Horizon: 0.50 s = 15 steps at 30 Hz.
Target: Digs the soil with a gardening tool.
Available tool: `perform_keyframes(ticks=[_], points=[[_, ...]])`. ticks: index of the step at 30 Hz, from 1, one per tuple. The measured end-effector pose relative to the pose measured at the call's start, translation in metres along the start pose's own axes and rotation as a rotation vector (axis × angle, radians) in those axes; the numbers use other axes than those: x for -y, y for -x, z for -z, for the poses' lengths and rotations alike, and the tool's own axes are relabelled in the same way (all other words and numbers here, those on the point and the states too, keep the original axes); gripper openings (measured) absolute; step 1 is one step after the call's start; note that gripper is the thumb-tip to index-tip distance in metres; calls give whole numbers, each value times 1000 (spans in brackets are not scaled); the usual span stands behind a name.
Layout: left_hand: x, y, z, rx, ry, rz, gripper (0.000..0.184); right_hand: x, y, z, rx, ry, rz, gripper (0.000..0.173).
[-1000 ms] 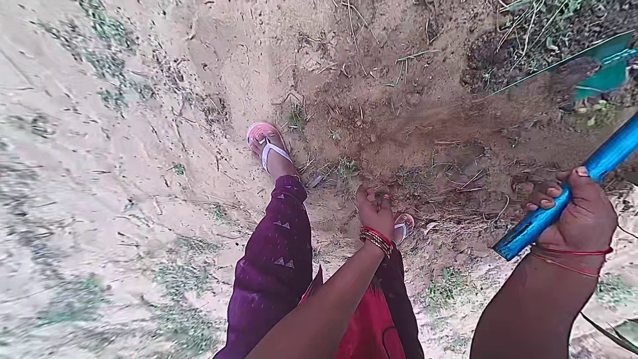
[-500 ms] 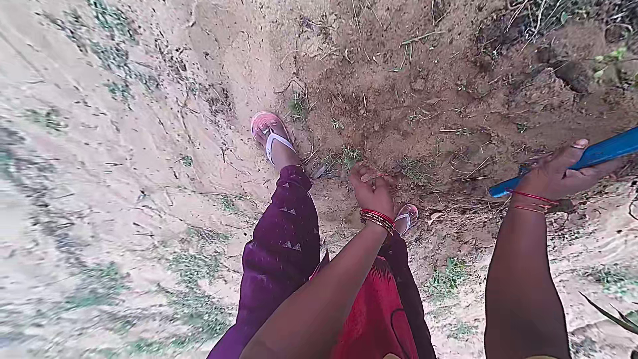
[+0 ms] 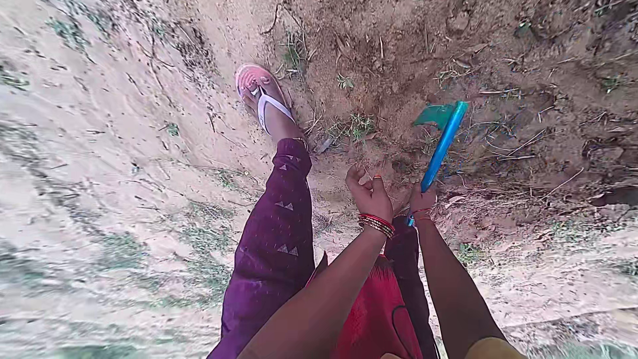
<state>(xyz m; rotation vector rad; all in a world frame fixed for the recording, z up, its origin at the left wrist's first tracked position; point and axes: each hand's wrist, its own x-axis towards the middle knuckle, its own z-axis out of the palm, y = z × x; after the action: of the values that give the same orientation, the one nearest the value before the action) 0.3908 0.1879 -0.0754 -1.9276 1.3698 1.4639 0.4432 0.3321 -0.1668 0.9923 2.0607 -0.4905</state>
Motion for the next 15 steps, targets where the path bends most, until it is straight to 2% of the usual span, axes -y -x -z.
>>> perform_keyframes(ticks=[2, 8, 11, 13, 15], points=[[3, -3, 0, -9, -6, 22, 57, -2, 1, -21, 65, 59, -140, 52], [5, -4, 0, -7, -4, 23, 57, -12, -6, -10, 95, 74, -84, 44], [4, 0, -2, 11, 4, 20, 58, -28, -15, -6, 169, 64, -147, 40], [0, 0, -4, 27, -1, 16, 56, -28, -25, -9, 251, 63, -190, 39], [0, 2, -4, 46, -10, 24, 56, -25, -25, -8, 262, 80, -211, 38]])
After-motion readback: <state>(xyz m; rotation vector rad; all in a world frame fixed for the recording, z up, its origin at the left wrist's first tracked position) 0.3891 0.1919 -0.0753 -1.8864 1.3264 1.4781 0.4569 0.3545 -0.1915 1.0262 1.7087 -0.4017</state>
